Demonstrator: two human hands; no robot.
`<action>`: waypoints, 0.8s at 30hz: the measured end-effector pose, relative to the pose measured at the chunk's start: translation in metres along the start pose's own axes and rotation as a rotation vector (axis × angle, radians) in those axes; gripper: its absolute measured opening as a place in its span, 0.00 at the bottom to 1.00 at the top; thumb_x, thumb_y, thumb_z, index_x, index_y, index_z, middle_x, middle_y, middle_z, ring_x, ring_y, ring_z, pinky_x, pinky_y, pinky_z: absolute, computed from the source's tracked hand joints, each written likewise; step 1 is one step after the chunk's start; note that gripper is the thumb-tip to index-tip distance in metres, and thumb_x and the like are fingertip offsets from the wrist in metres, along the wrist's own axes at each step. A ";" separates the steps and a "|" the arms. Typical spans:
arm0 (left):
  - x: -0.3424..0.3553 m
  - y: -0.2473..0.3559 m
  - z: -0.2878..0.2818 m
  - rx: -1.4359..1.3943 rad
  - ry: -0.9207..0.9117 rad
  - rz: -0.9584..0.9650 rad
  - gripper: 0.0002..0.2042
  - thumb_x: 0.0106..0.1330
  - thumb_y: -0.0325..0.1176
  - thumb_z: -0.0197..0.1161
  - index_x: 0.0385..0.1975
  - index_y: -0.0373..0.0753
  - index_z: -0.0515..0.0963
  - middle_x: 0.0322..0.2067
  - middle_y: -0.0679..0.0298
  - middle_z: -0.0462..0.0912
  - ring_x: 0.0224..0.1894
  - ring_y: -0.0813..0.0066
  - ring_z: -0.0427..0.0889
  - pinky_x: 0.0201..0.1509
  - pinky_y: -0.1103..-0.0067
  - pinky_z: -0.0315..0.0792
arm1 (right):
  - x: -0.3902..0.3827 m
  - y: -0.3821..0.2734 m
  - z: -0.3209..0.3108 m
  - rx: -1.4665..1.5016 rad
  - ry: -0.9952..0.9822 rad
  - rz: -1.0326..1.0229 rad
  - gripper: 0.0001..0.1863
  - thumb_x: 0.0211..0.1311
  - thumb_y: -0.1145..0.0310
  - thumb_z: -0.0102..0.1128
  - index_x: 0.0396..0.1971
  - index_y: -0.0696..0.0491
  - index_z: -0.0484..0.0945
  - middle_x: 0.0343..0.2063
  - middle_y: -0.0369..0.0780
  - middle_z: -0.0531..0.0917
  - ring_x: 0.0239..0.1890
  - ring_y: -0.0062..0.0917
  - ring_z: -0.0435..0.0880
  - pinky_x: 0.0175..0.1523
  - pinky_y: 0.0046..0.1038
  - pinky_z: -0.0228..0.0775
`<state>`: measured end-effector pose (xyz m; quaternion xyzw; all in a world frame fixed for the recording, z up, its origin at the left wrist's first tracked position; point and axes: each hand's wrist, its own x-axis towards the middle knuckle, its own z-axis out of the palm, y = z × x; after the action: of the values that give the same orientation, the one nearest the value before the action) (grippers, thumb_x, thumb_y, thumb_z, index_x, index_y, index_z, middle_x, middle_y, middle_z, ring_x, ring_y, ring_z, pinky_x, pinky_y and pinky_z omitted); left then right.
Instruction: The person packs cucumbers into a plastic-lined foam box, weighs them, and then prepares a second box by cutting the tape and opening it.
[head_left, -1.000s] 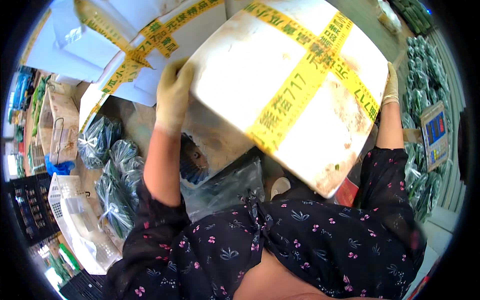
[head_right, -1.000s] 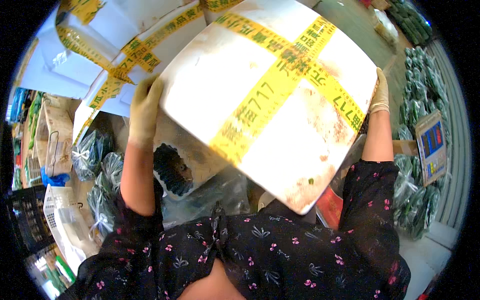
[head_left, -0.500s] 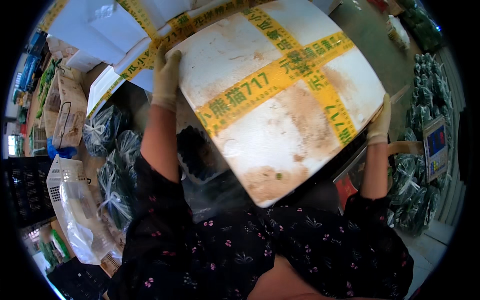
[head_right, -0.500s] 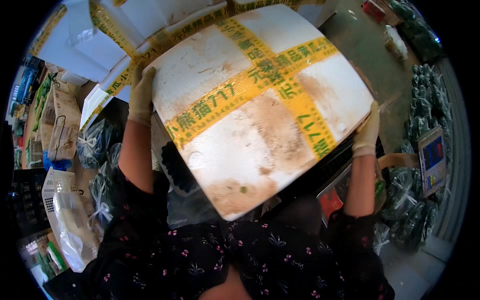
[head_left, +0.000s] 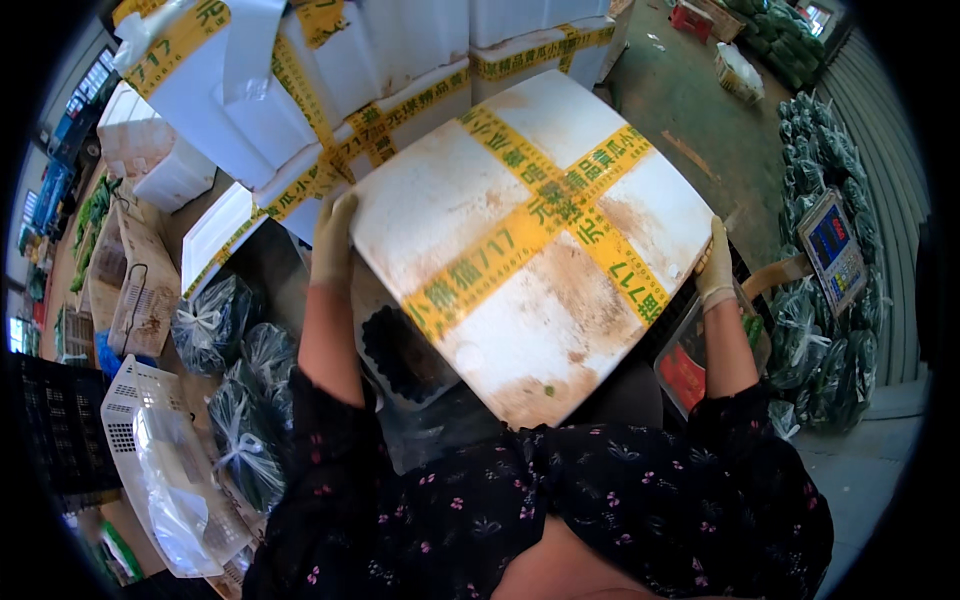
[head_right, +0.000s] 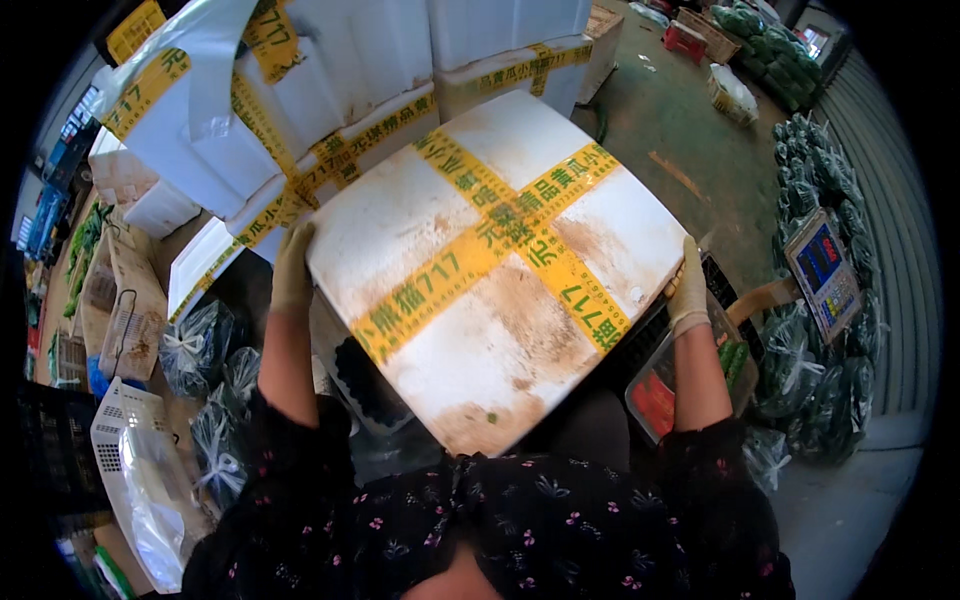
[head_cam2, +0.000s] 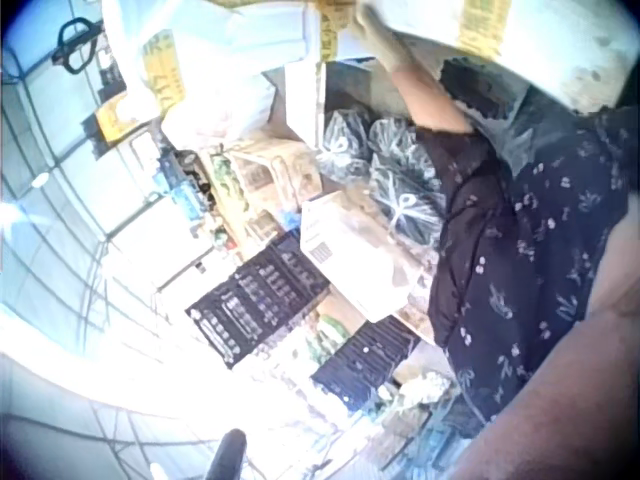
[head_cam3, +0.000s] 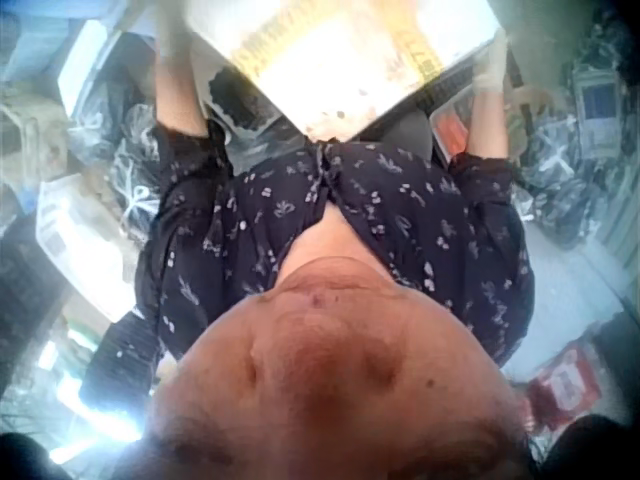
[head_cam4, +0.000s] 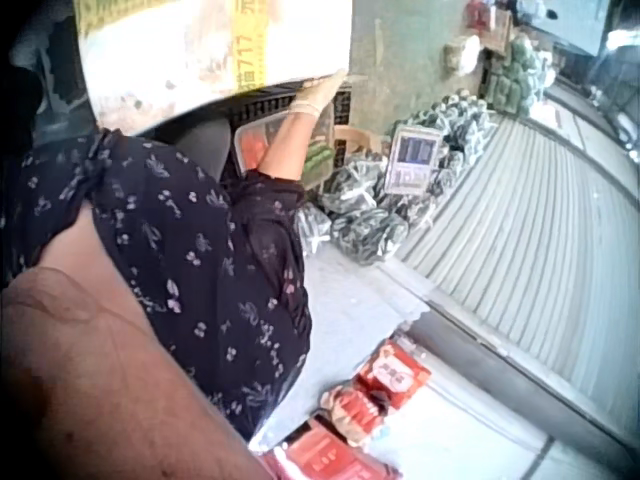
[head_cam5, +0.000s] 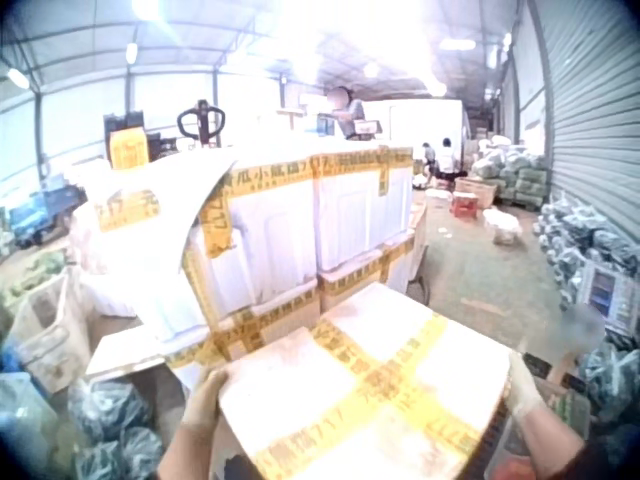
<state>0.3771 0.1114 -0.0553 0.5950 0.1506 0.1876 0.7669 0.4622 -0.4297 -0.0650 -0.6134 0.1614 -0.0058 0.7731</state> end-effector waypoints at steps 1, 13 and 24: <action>-0.015 -0.001 -0.018 0.053 -0.011 0.024 0.19 0.64 0.37 0.52 0.48 0.29 0.70 0.42 0.58 0.75 0.46 0.73 0.73 0.51 0.78 0.66 | 0.003 -0.003 0.012 0.025 -0.016 -0.004 0.26 0.56 0.43 0.54 0.40 0.51 0.76 0.31 0.33 0.82 0.26 0.14 0.80 0.24 0.15 0.69; -0.127 -0.007 0.021 0.248 0.254 0.274 0.30 0.61 0.28 0.51 0.63 0.32 0.49 0.57 0.54 0.61 0.58 0.64 0.63 0.62 0.75 0.56 | -0.005 0.004 0.052 0.118 -0.048 0.045 0.25 0.58 0.42 0.53 0.36 0.52 0.76 0.26 0.34 0.81 0.23 0.19 0.81 0.25 0.21 0.73; -0.040 0.023 -0.048 0.343 0.066 -0.096 0.24 0.66 0.40 0.48 0.57 0.30 0.62 0.48 0.54 0.73 0.46 0.67 0.75 0.50 0.76 0.69 | -0.106 0.010 0.041 -0.160 -0.144 -0.005 0.23 0.59 0.46 0.54 0.35 0.54 0.68 0.10 0.32 0.64 0.07 0.18 0.61 0.12 0.22 0.58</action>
<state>0.3178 0.1387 -0.0443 0.7029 0.2335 0.1418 0.6567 0.3704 -0.3663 -0.0407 -0.6722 0.1036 0.0493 0.7314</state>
